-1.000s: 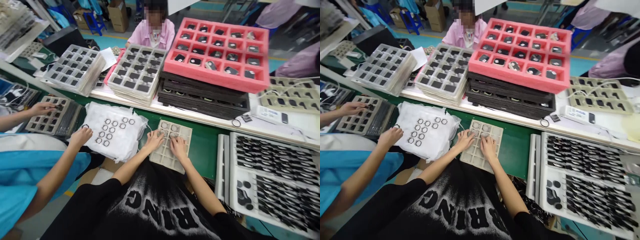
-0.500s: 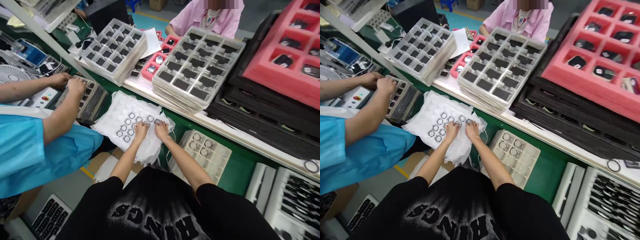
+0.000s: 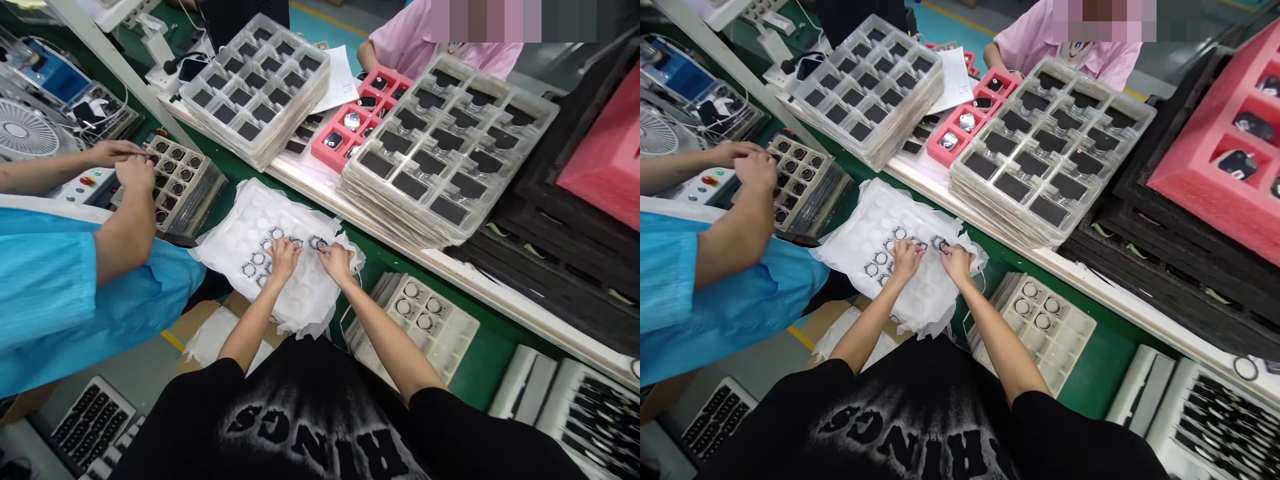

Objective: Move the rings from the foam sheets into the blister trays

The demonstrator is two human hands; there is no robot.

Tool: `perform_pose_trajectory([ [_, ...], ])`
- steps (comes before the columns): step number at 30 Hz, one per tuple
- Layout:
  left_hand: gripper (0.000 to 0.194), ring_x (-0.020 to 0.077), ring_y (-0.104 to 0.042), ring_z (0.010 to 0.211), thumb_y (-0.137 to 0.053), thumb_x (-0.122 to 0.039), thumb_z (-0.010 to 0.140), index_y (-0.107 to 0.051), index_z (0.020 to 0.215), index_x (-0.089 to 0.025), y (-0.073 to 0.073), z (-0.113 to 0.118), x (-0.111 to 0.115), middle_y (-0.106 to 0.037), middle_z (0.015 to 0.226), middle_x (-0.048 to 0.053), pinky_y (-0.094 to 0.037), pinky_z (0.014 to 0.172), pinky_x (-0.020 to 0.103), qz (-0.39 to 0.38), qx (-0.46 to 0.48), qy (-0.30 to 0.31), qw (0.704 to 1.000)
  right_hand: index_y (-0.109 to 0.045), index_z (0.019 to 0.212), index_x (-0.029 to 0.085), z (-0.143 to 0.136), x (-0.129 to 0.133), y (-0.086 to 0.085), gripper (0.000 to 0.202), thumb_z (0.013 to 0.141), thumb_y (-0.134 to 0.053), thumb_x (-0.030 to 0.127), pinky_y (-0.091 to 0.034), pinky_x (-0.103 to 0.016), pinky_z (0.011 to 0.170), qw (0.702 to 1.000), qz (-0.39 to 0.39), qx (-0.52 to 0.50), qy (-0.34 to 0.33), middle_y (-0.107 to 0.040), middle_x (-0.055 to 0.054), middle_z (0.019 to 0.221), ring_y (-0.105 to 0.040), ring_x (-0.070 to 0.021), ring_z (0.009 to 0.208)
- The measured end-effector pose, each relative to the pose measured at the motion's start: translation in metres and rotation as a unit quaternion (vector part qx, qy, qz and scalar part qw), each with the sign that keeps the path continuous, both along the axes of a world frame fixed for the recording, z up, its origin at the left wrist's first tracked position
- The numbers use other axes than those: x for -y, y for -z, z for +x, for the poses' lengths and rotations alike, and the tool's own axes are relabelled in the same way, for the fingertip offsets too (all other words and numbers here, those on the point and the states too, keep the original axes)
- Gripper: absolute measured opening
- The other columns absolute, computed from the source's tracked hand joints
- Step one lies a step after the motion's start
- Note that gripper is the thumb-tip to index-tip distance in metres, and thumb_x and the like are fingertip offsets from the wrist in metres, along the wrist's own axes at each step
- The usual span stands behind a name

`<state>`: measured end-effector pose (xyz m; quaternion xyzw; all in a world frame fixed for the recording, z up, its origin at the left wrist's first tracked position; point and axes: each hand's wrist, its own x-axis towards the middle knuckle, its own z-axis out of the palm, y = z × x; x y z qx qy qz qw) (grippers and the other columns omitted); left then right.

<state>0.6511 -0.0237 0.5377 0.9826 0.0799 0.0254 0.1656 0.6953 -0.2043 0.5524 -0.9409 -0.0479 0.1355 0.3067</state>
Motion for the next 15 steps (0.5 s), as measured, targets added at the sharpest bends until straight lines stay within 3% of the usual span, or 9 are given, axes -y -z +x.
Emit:
perform_pose_trajectory([
  [2,0.032,0.0325,-0.047,0.118,-0.053,-0.045,0.103,-0.075,0.109,-0.023,-0.001,0.004,-0.011,-0.057,0.124,0.015,-0.032,0.099,0.046,0.018,0.005,-0.027,0.999,-0.081,0.113,0.026,0.003,-0.013,0.003,0.030,0.101,-0.055,0.035,-0.028,-0.042,0.097,0.997,-0.043,0.034,-0.046,-0.072,-0.011,0.112,-0.057,-0.0268,0.111],
  [6,0.026,0.0347,-0.044,0.123,-0.061,-0.043,0.099,-0.075,0.112,-0.025,0.002,0.006,-0.029,-0.053,0.132,0.015,-0.031,0.101,0.049,0.061,-0.053,0.002,0.997,-0.081,0.106,0.023,0.009,-0.032,0.016,0.035,0.102,-0.046,0.024,-0.025,-0.043,0.094,0.985,-0.128,0.029,-0.109,-0.071,-0.013,0.114,-0.054,-0.0267,0.112],
  [11,0.024,0.0347,-0.041,0.124,-0.063,-0.040,0.096,-0.076,0.113,-0.026,0.002,0.007,-0.036,-0.052,0.132,0.015,-0.031,0.103,0.051,0.086,-0.102,0.028,0.991,-0.080,0.113,0.024,0.013,-0.036,0.026,0.034,0.100,-0.048,0.025,-0.026,-0.042,0.095,0.989,-0.119,0.028,-0.082,-0.070,-0.013,0.121,-0.056,-0.0260,0.114],
  [15,0.017,0.0319,-0.041,0.123,-0.066,-0.036,0.094,-0.077,0.105,-0.029,-0.008,0.018,-0.043,-0.054,0.128,0.010,-0.031,0.103,0.048,0.057,-0.121,0.064,0.989,-0.081,0.108,0.025,0.019,-0.039,0.023,0.028,0.096,-0.056,0.026,-0.031,-0.041,0.097,0.996,-0.077,-0.020,-0.045,-0.075,-0.010,0.118,-0.062,-0.0261,0.112],
])
